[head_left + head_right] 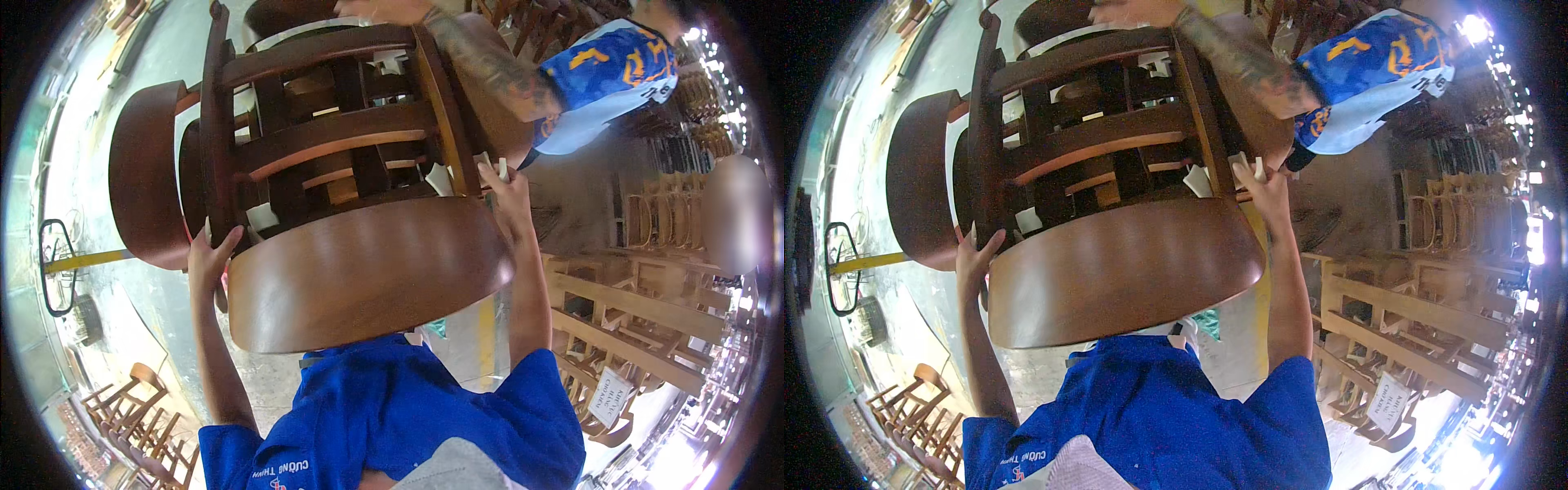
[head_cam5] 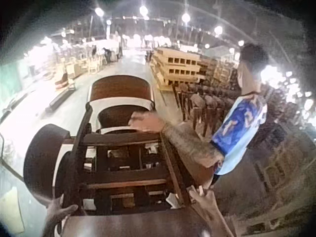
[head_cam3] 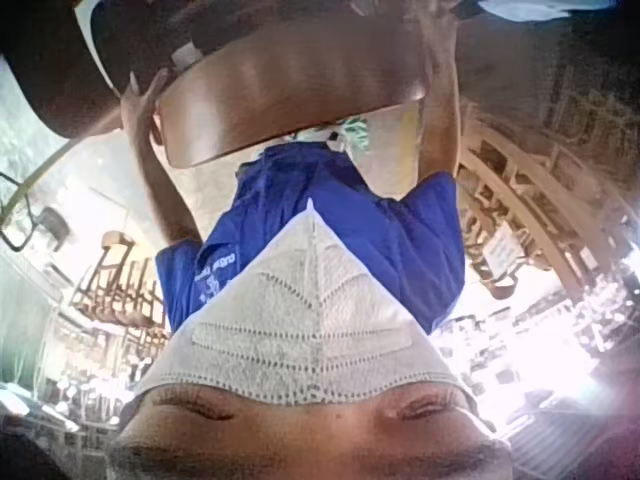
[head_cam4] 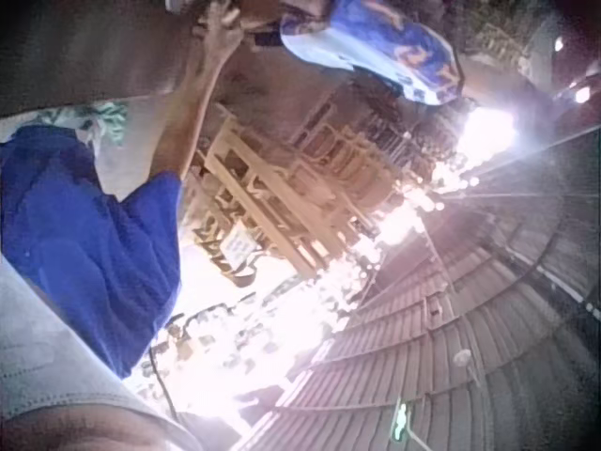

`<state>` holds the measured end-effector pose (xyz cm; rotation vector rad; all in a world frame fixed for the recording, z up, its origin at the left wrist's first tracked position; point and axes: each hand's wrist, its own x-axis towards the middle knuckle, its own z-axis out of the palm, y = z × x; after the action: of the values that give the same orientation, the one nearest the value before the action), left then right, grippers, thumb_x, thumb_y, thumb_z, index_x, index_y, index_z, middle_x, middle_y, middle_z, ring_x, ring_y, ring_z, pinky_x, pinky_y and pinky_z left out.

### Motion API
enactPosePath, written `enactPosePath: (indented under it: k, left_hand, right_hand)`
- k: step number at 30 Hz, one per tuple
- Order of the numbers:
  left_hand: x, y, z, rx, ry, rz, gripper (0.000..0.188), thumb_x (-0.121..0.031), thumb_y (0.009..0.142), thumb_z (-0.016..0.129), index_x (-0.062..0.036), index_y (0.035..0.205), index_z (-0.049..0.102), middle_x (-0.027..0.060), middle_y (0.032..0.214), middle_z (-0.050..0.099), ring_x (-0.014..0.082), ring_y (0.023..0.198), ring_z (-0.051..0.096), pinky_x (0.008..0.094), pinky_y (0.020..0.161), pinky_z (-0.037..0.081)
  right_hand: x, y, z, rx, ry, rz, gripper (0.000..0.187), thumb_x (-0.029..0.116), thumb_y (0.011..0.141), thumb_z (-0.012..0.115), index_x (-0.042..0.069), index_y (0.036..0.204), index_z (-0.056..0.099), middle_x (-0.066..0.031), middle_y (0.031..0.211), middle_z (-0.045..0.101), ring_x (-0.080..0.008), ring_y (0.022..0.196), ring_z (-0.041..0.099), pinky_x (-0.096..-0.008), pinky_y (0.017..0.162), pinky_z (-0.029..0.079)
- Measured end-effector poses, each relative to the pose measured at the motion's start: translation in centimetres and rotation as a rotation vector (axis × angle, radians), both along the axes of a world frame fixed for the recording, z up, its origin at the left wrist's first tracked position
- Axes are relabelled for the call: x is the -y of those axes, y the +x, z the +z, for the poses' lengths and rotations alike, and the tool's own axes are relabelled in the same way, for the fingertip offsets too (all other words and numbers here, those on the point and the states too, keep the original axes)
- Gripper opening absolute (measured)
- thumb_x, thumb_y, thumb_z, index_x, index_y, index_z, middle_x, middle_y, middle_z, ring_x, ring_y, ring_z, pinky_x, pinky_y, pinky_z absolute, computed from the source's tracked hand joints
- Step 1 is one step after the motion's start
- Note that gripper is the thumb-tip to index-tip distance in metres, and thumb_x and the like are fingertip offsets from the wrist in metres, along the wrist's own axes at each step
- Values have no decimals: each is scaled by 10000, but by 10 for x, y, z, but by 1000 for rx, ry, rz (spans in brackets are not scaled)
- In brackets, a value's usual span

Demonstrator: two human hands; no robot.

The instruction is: The person wraps wooden chairs with protective foam and places them on a pallet. They retrieve foam pieces from a green bag, wrap each chair individually, and stack the wrapped chairs on a pallet using a pallet jack.

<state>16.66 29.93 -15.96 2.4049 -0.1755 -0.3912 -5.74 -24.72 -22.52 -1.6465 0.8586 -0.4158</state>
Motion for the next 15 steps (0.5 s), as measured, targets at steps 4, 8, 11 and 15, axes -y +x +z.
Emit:
enactPosePath:
  k: [4,8,11,15]
  left_hand:
    - [9,4,-7,164,69,-39,458,-372,914,730,-8,1190,702,182,993,764,282,941,734,405,855,546]
    - [16,19,-3,164,96,-24,408,-350,915,713,3,1120,723,169,892,768,326,830,736,424,812,550]
    - [20,28,7,197,106,-20,376,-324,918,721,11,1090,735,166,889,770,299,807,740,420,811,551]
    - [20,27,12,220,75,-43,376,-312,932,713,19,1110,729,172,893,762,261,807,723,407,796,546]
  right_hand:
    - [4,-2,-16,-66,-64,35,270,268,924,756,12,1009,760,-18,772,668,-86,680,613,-281,543,464]
    - [3,-1,-20,-119,265,-52,188,207,926,752,20,945,744,-7,720,648,-67,570,553,-272,499,392]
    - [-7,-1,-12,-124,268,-96,130,138,916,753,14,924,715,14,664,597,-55,514,500,-291,461,347]
    - [-18,4,0,-39,254,-143,140,127,910,774,13,948,701,22,643,576,-58,514,502,-288,454,347]
